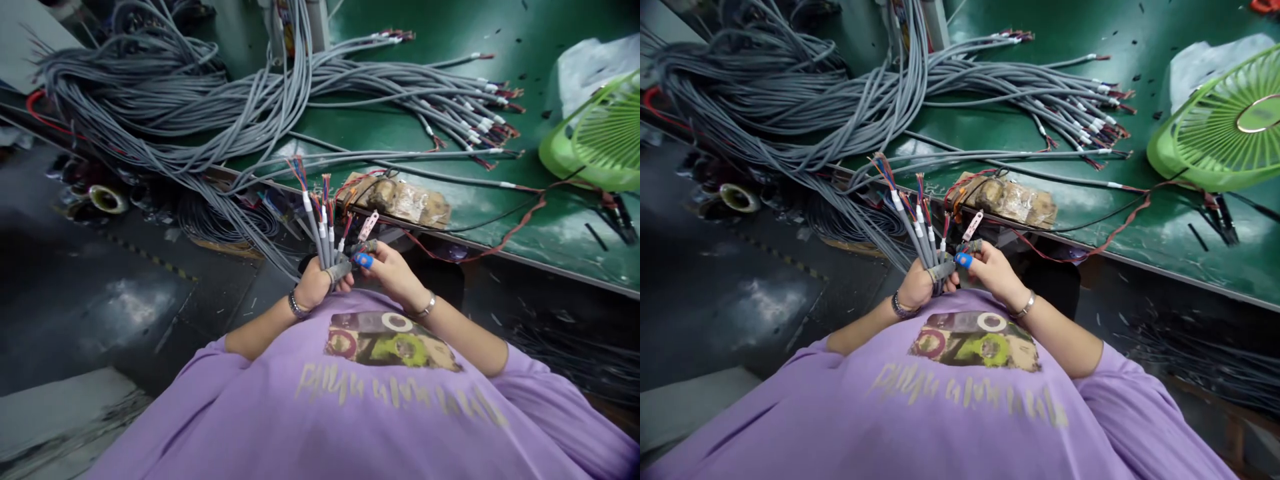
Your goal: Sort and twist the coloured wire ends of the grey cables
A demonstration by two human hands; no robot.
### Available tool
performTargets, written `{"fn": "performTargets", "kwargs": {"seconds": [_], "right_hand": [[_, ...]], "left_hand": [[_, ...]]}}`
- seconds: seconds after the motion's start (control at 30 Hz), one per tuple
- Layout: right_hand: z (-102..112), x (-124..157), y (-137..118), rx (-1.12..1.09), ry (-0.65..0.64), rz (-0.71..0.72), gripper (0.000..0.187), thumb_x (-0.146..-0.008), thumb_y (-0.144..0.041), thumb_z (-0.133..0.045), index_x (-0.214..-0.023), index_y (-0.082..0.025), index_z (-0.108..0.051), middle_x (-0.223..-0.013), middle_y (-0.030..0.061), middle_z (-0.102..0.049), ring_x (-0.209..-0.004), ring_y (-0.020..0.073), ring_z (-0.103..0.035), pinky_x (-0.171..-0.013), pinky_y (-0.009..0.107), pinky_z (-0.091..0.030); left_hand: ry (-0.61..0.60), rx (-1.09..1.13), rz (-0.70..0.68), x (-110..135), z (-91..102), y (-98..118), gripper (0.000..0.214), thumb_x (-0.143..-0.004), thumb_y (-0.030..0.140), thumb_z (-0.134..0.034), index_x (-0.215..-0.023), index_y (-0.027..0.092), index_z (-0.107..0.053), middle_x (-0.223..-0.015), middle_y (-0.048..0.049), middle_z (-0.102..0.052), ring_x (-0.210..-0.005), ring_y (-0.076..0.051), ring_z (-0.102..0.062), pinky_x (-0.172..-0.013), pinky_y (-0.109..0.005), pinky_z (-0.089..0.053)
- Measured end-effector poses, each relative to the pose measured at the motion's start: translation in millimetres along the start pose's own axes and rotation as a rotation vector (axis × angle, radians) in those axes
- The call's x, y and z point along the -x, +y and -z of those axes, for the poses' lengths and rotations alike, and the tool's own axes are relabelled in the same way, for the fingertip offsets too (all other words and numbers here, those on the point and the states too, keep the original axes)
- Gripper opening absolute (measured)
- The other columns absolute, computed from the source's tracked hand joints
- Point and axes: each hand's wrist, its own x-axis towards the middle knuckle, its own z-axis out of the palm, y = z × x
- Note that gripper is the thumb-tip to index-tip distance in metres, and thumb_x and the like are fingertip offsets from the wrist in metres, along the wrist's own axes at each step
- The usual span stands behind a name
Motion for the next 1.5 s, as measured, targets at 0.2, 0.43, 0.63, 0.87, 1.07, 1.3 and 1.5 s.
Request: {"fn": "performTargets", "kwargs": {"seconds": [0.2,0.43,0.63,0.87,1.07,1.3,1.5], "right_hand": [[-3,-13,-1,0.159,-0.008,0.053,0.042,-0.064,-0.050,-0.084,-0.076,-0.017,-0.061,-0.057,-0.0051,-0.052,-0.049,0.0080,-0.043,-0.048,0.024,-0.035],[-1,-8,4,0.055,0.045,0.058,0.039,-0.062,-0.046,-0.086,-0.071,-0.017,-0.061,-0.058,-0.0045,-0.055,-0.051,0.0075,-0.042,-0.049,0.023,-0.036],[-1,-2,7,0.031,0.040,0.073,0.037,-0.067,-0.047,-0.083,-0.070,-0.018,-0.060,-0.057,-0.0035,-0.054,-0.051,0.0086,-0.043,-0.051,0.025,-0.038],[-6,2,5,0.224,-0.042,0.146,0.040,-0.073,-0.055,-0.077,-0.076,-0.017,-0.064,-0.071,0.0012,-0.063,-0.063,0.0117,-0.051,-0.059,0.027,-0.045],[-13,-14,3,0.112,0.023,0.091,0.053,-0.061,-0.057,-0.084,-0.088,-0.019,-0.060,-0.077,0.0005,-0.064,-0.064,0.0117,-0.053,-0.054,0.025,-0.042],[-20,-15,7,-0.006,0.004,0.039,0.046,-0.061,-0.053,-0.085,-0.076,-0.017,-0.059,-0.063,-0.0037,-0.054,-0.053,0.0079,-0.042,-0.050,0.025,-0.036],[-11,-15,12,-0.268,0.186,-0.181,0.029,-0.064,-0.030,-0.077,-0.071,-0.019,-0.052,-0.060,-0.0060,-0.050,-0.053,0.0067,-0.043,-0.049,0.020,-0.037]], "left_hand": [[0.082,-0.080,0.012,5,-5.2,7,0.042,-0.075,0.051,-0.075,-0.064,0.014,-0.058,-0.052,-0.0004,-0.060,-0.039,-0.010,-0.057,-0.039,-0.019,-0.044],[0.107,-0.057,0.037,0,-10.0,15,0.041,-0.061,0.043,-0.087,-0.074,0.014,-0.061,-0.059,-0.0020,-0.066,-0.045,-0.013,-0.062,-0.043,-0.020,-0.049],[0.194,0.124,0.002,-5,-12.5,9,0.040,-0.068,0.049,-0.078,-0.069,0.013,-0.062,-0.059,-0.0022,-0.065,-0.046,-0.013,-0.062,-0.045,-0.022,-0.051],[0.300,0.260,-0.009,-7,-11.8,7,0.034,-0.066,0.044,-0.077,-0.070,0.015,-0.060,-0.053,0.0033,-0.059,-0.039,-0.007,-0.052,-0.038,-0.018,-0.040],[0.282,0.207,0.010,-4,-12.7,2,0.037,-0.066,0.047,-0.077,-0.067,0.016,-0.056,-0.053,0.0021,-0.060,-0.039,-0.009,-0.054,-0.038,-0.019,-0.039],[0.241,0.171,0.050,-2,-12.7,0,0.038,-0.064,0.045,-0.081,-0.067,0.015,-0.057,-0.055,0.0014,-0.061,-0.040,-0.009,-0.054,-0.039,-0.019,-0.041],[0.305,0.247,-0.042,1,-9.4,-2,0.034,-0.065,0.042,-0.080,-0.066,0.016,-0.059,-0.055,0.0020,-0.061,-0.040,-0.008,-0.054,-0.040,-0.020,-0.045]]}}
